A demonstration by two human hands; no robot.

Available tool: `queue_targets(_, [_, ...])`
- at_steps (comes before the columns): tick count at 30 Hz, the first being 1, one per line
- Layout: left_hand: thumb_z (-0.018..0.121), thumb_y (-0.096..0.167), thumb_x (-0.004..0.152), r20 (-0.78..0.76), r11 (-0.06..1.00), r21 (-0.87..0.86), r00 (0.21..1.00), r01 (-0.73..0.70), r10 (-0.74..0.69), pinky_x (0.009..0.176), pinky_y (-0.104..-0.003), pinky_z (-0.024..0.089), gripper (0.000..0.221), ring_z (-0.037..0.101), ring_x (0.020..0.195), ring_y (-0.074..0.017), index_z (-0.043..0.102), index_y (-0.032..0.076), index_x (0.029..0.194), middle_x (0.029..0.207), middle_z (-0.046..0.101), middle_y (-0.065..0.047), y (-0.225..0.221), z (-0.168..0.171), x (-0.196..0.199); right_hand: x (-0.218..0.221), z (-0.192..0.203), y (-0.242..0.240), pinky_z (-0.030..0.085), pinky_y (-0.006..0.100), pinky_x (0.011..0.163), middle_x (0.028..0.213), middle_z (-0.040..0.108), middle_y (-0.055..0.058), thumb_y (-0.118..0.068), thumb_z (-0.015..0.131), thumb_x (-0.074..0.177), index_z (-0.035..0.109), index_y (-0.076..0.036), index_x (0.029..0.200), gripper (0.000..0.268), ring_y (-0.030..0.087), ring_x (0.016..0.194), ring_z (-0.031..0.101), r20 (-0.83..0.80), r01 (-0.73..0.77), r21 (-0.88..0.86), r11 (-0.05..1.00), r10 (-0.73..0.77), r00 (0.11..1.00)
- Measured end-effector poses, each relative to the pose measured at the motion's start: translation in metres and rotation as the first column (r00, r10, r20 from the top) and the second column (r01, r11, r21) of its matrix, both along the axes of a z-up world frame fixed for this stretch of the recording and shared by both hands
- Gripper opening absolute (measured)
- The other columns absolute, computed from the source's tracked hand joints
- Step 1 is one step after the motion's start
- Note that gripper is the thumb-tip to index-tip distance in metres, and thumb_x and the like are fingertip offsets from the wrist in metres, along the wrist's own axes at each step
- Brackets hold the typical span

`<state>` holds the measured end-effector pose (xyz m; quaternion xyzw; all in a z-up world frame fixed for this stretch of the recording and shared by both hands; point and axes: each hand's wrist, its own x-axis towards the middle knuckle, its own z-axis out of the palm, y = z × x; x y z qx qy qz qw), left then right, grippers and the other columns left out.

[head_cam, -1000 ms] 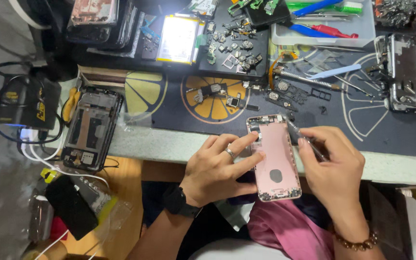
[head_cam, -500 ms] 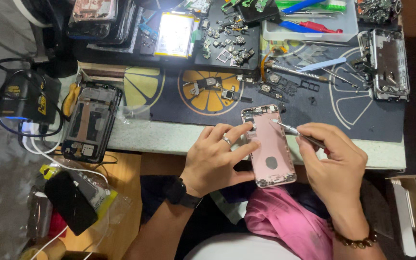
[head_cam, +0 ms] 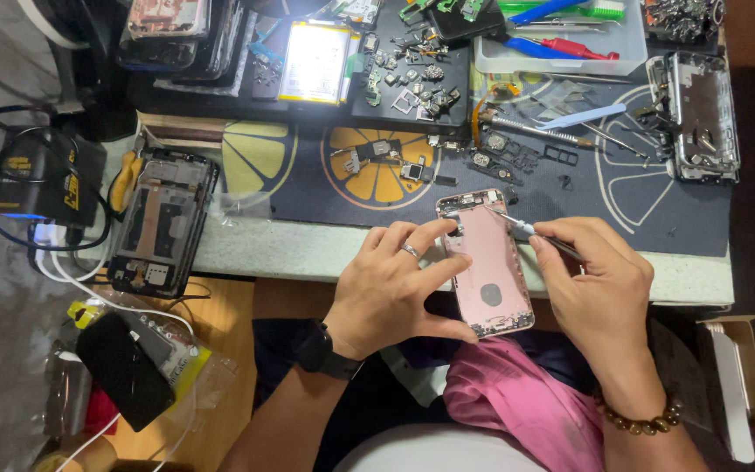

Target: The person uses a small screwdriver to remove screws from the back of a pink smartphone and then uses tweezers to lift and remove a small internal component. The removed parts are placed on the workbench among other disassembled phone parts.

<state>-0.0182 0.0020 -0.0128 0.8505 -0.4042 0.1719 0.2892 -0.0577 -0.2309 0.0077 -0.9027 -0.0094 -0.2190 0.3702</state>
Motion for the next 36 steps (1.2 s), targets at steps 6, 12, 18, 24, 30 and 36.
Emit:
queue_targets(6, [0.081, 0.056, 0.082, -0.039, 0.999, -0.013, 0.999, -0.03, 0.029, 0.091, -0.039, 0.045, 0.05, 0.057, 0.111, -0.0274, 0.073, 0.018, 0.113, 0.134, 0.06, -0.006, -0.003, 0.0, -0.003, 0.002, 0.01, -0.003, 0.055, 0.025, 0.069, 0.105, 0.072, 0.01, 0.003, 0.075, 0.093, 0.075, -0.001, 0.106, 0.014, 0.015, 0.083, 0.07, 0.011, -0.023, -0.066, 0.998, 0.024, 1.0])
queue_targets(12, [0.081, 0.044, 0.085, -0.067, 0.995, -0.046, 0.994, -0.09, 0.087, 0.09, -0.041, 0.044, 0.039, 0.057, 0.107, -0.0267, 0.071, 0.017, 0.11, 0.131, 0.062, -0.006, -0.011, 0.002, -0.006, 0.009, 0.024, -0.005, 0.056, 0.026, 0.074, 0.107, 0.073, 0.011, 0.003, 0.075, 0.094, 0.075, -0.001, 0.107, 0.014, 0.015, 0.086, 0.072, 0.018, -0.071, -0.132, 0.989, 0.074, 0.997])
queue_targets(18, [0.081, 0.044, 0.084, -0.092, 0.995, -0.05, 0.993, -0.083, 0.078, 0.089, -0.04, 0.044, 0.038, 0.058, 0.107, -0.0261, 0.071, 0.017, 0.109, 0.13, 0.062, -0.005, -0.01, 0.004, -0.005, 0.017, 0.038, -0.009, 0.056, 0.028, 0.077, 0.107, 0.073, 0.01, 0.0, 0.076, 0.093, 0.075, -0.001, 0.106, 0.013, 0.017, 0.089, 0.073, 0.007, -0.104, -0.178, 0.978, 0.107, 0.994])
queue_targets(24, [0.082, 0.044, 0.083, -0.105, 0.995, -0.066, 0.992, -0.081, 0.073, 0.088, -0.04, 0.044, 0.039, 0.058, 0.107, -0.0257, 0.072, 0.018, 0.109, 0.129, 0.062, -0.004, -0.01, 0.005, -0.004, 0.021, 0.041, -0.007, 0.056, 0.029, 0.074, 0.104, 0.073, 0.01, 0.0, 0.074, 0.089, 0.075, -0.002, 0.104, 0.015, 0.02, 0.087, 0.073, -0.038, -0.133, -0.197, 0.971, 0.128, 0.991])
queue_targets(30, [0.082, 0.044, 0.083, -0.099, 0.995, -0.064, 0.993, -0.076, 0.07, 0.087, -0.04, 0.043, 0.038, 0.057, 0.107, -0.0262, 0.071, 0.018, 0.108, 0.129, 0.062, -0.004, -0.01, 0.005, -0.004, 0.024, 0.042, -0.008, 0.056, 0.031, 0.074, 0.104, 0.073, 0.011, 0.0, 0.074, 0.088, 0.075, -0.003, 0.102, 0.015, 0.023, 0.086, 0.072, -0.051, -0.16, -0.238, 0.958, 0.152, 0.987])
queue_targets(36, [0.082, 0.044, 0.083, -0.096, 0.995, -0.072, 0.993, -0.074, 0.066, 0.088, -0.041, 0.044, 0.038, 0.058, 0.107, -0.0265, 0.071, 0.018, 0.109, 0.129, 0.062, -0.005, -0.009, 0.004, -0.004, 0.044, 0.054, -0.01, 0.055, 0.039, 0.079, 0.1, 0.073, 0.011, -0.001, 0.075, 0.084, 0.072, -0.002, 0.094, 0.011, 0.032, 0.089, 0.068, -0.079, -0.323, -0.391, 0.862, 0.318, 0.945])
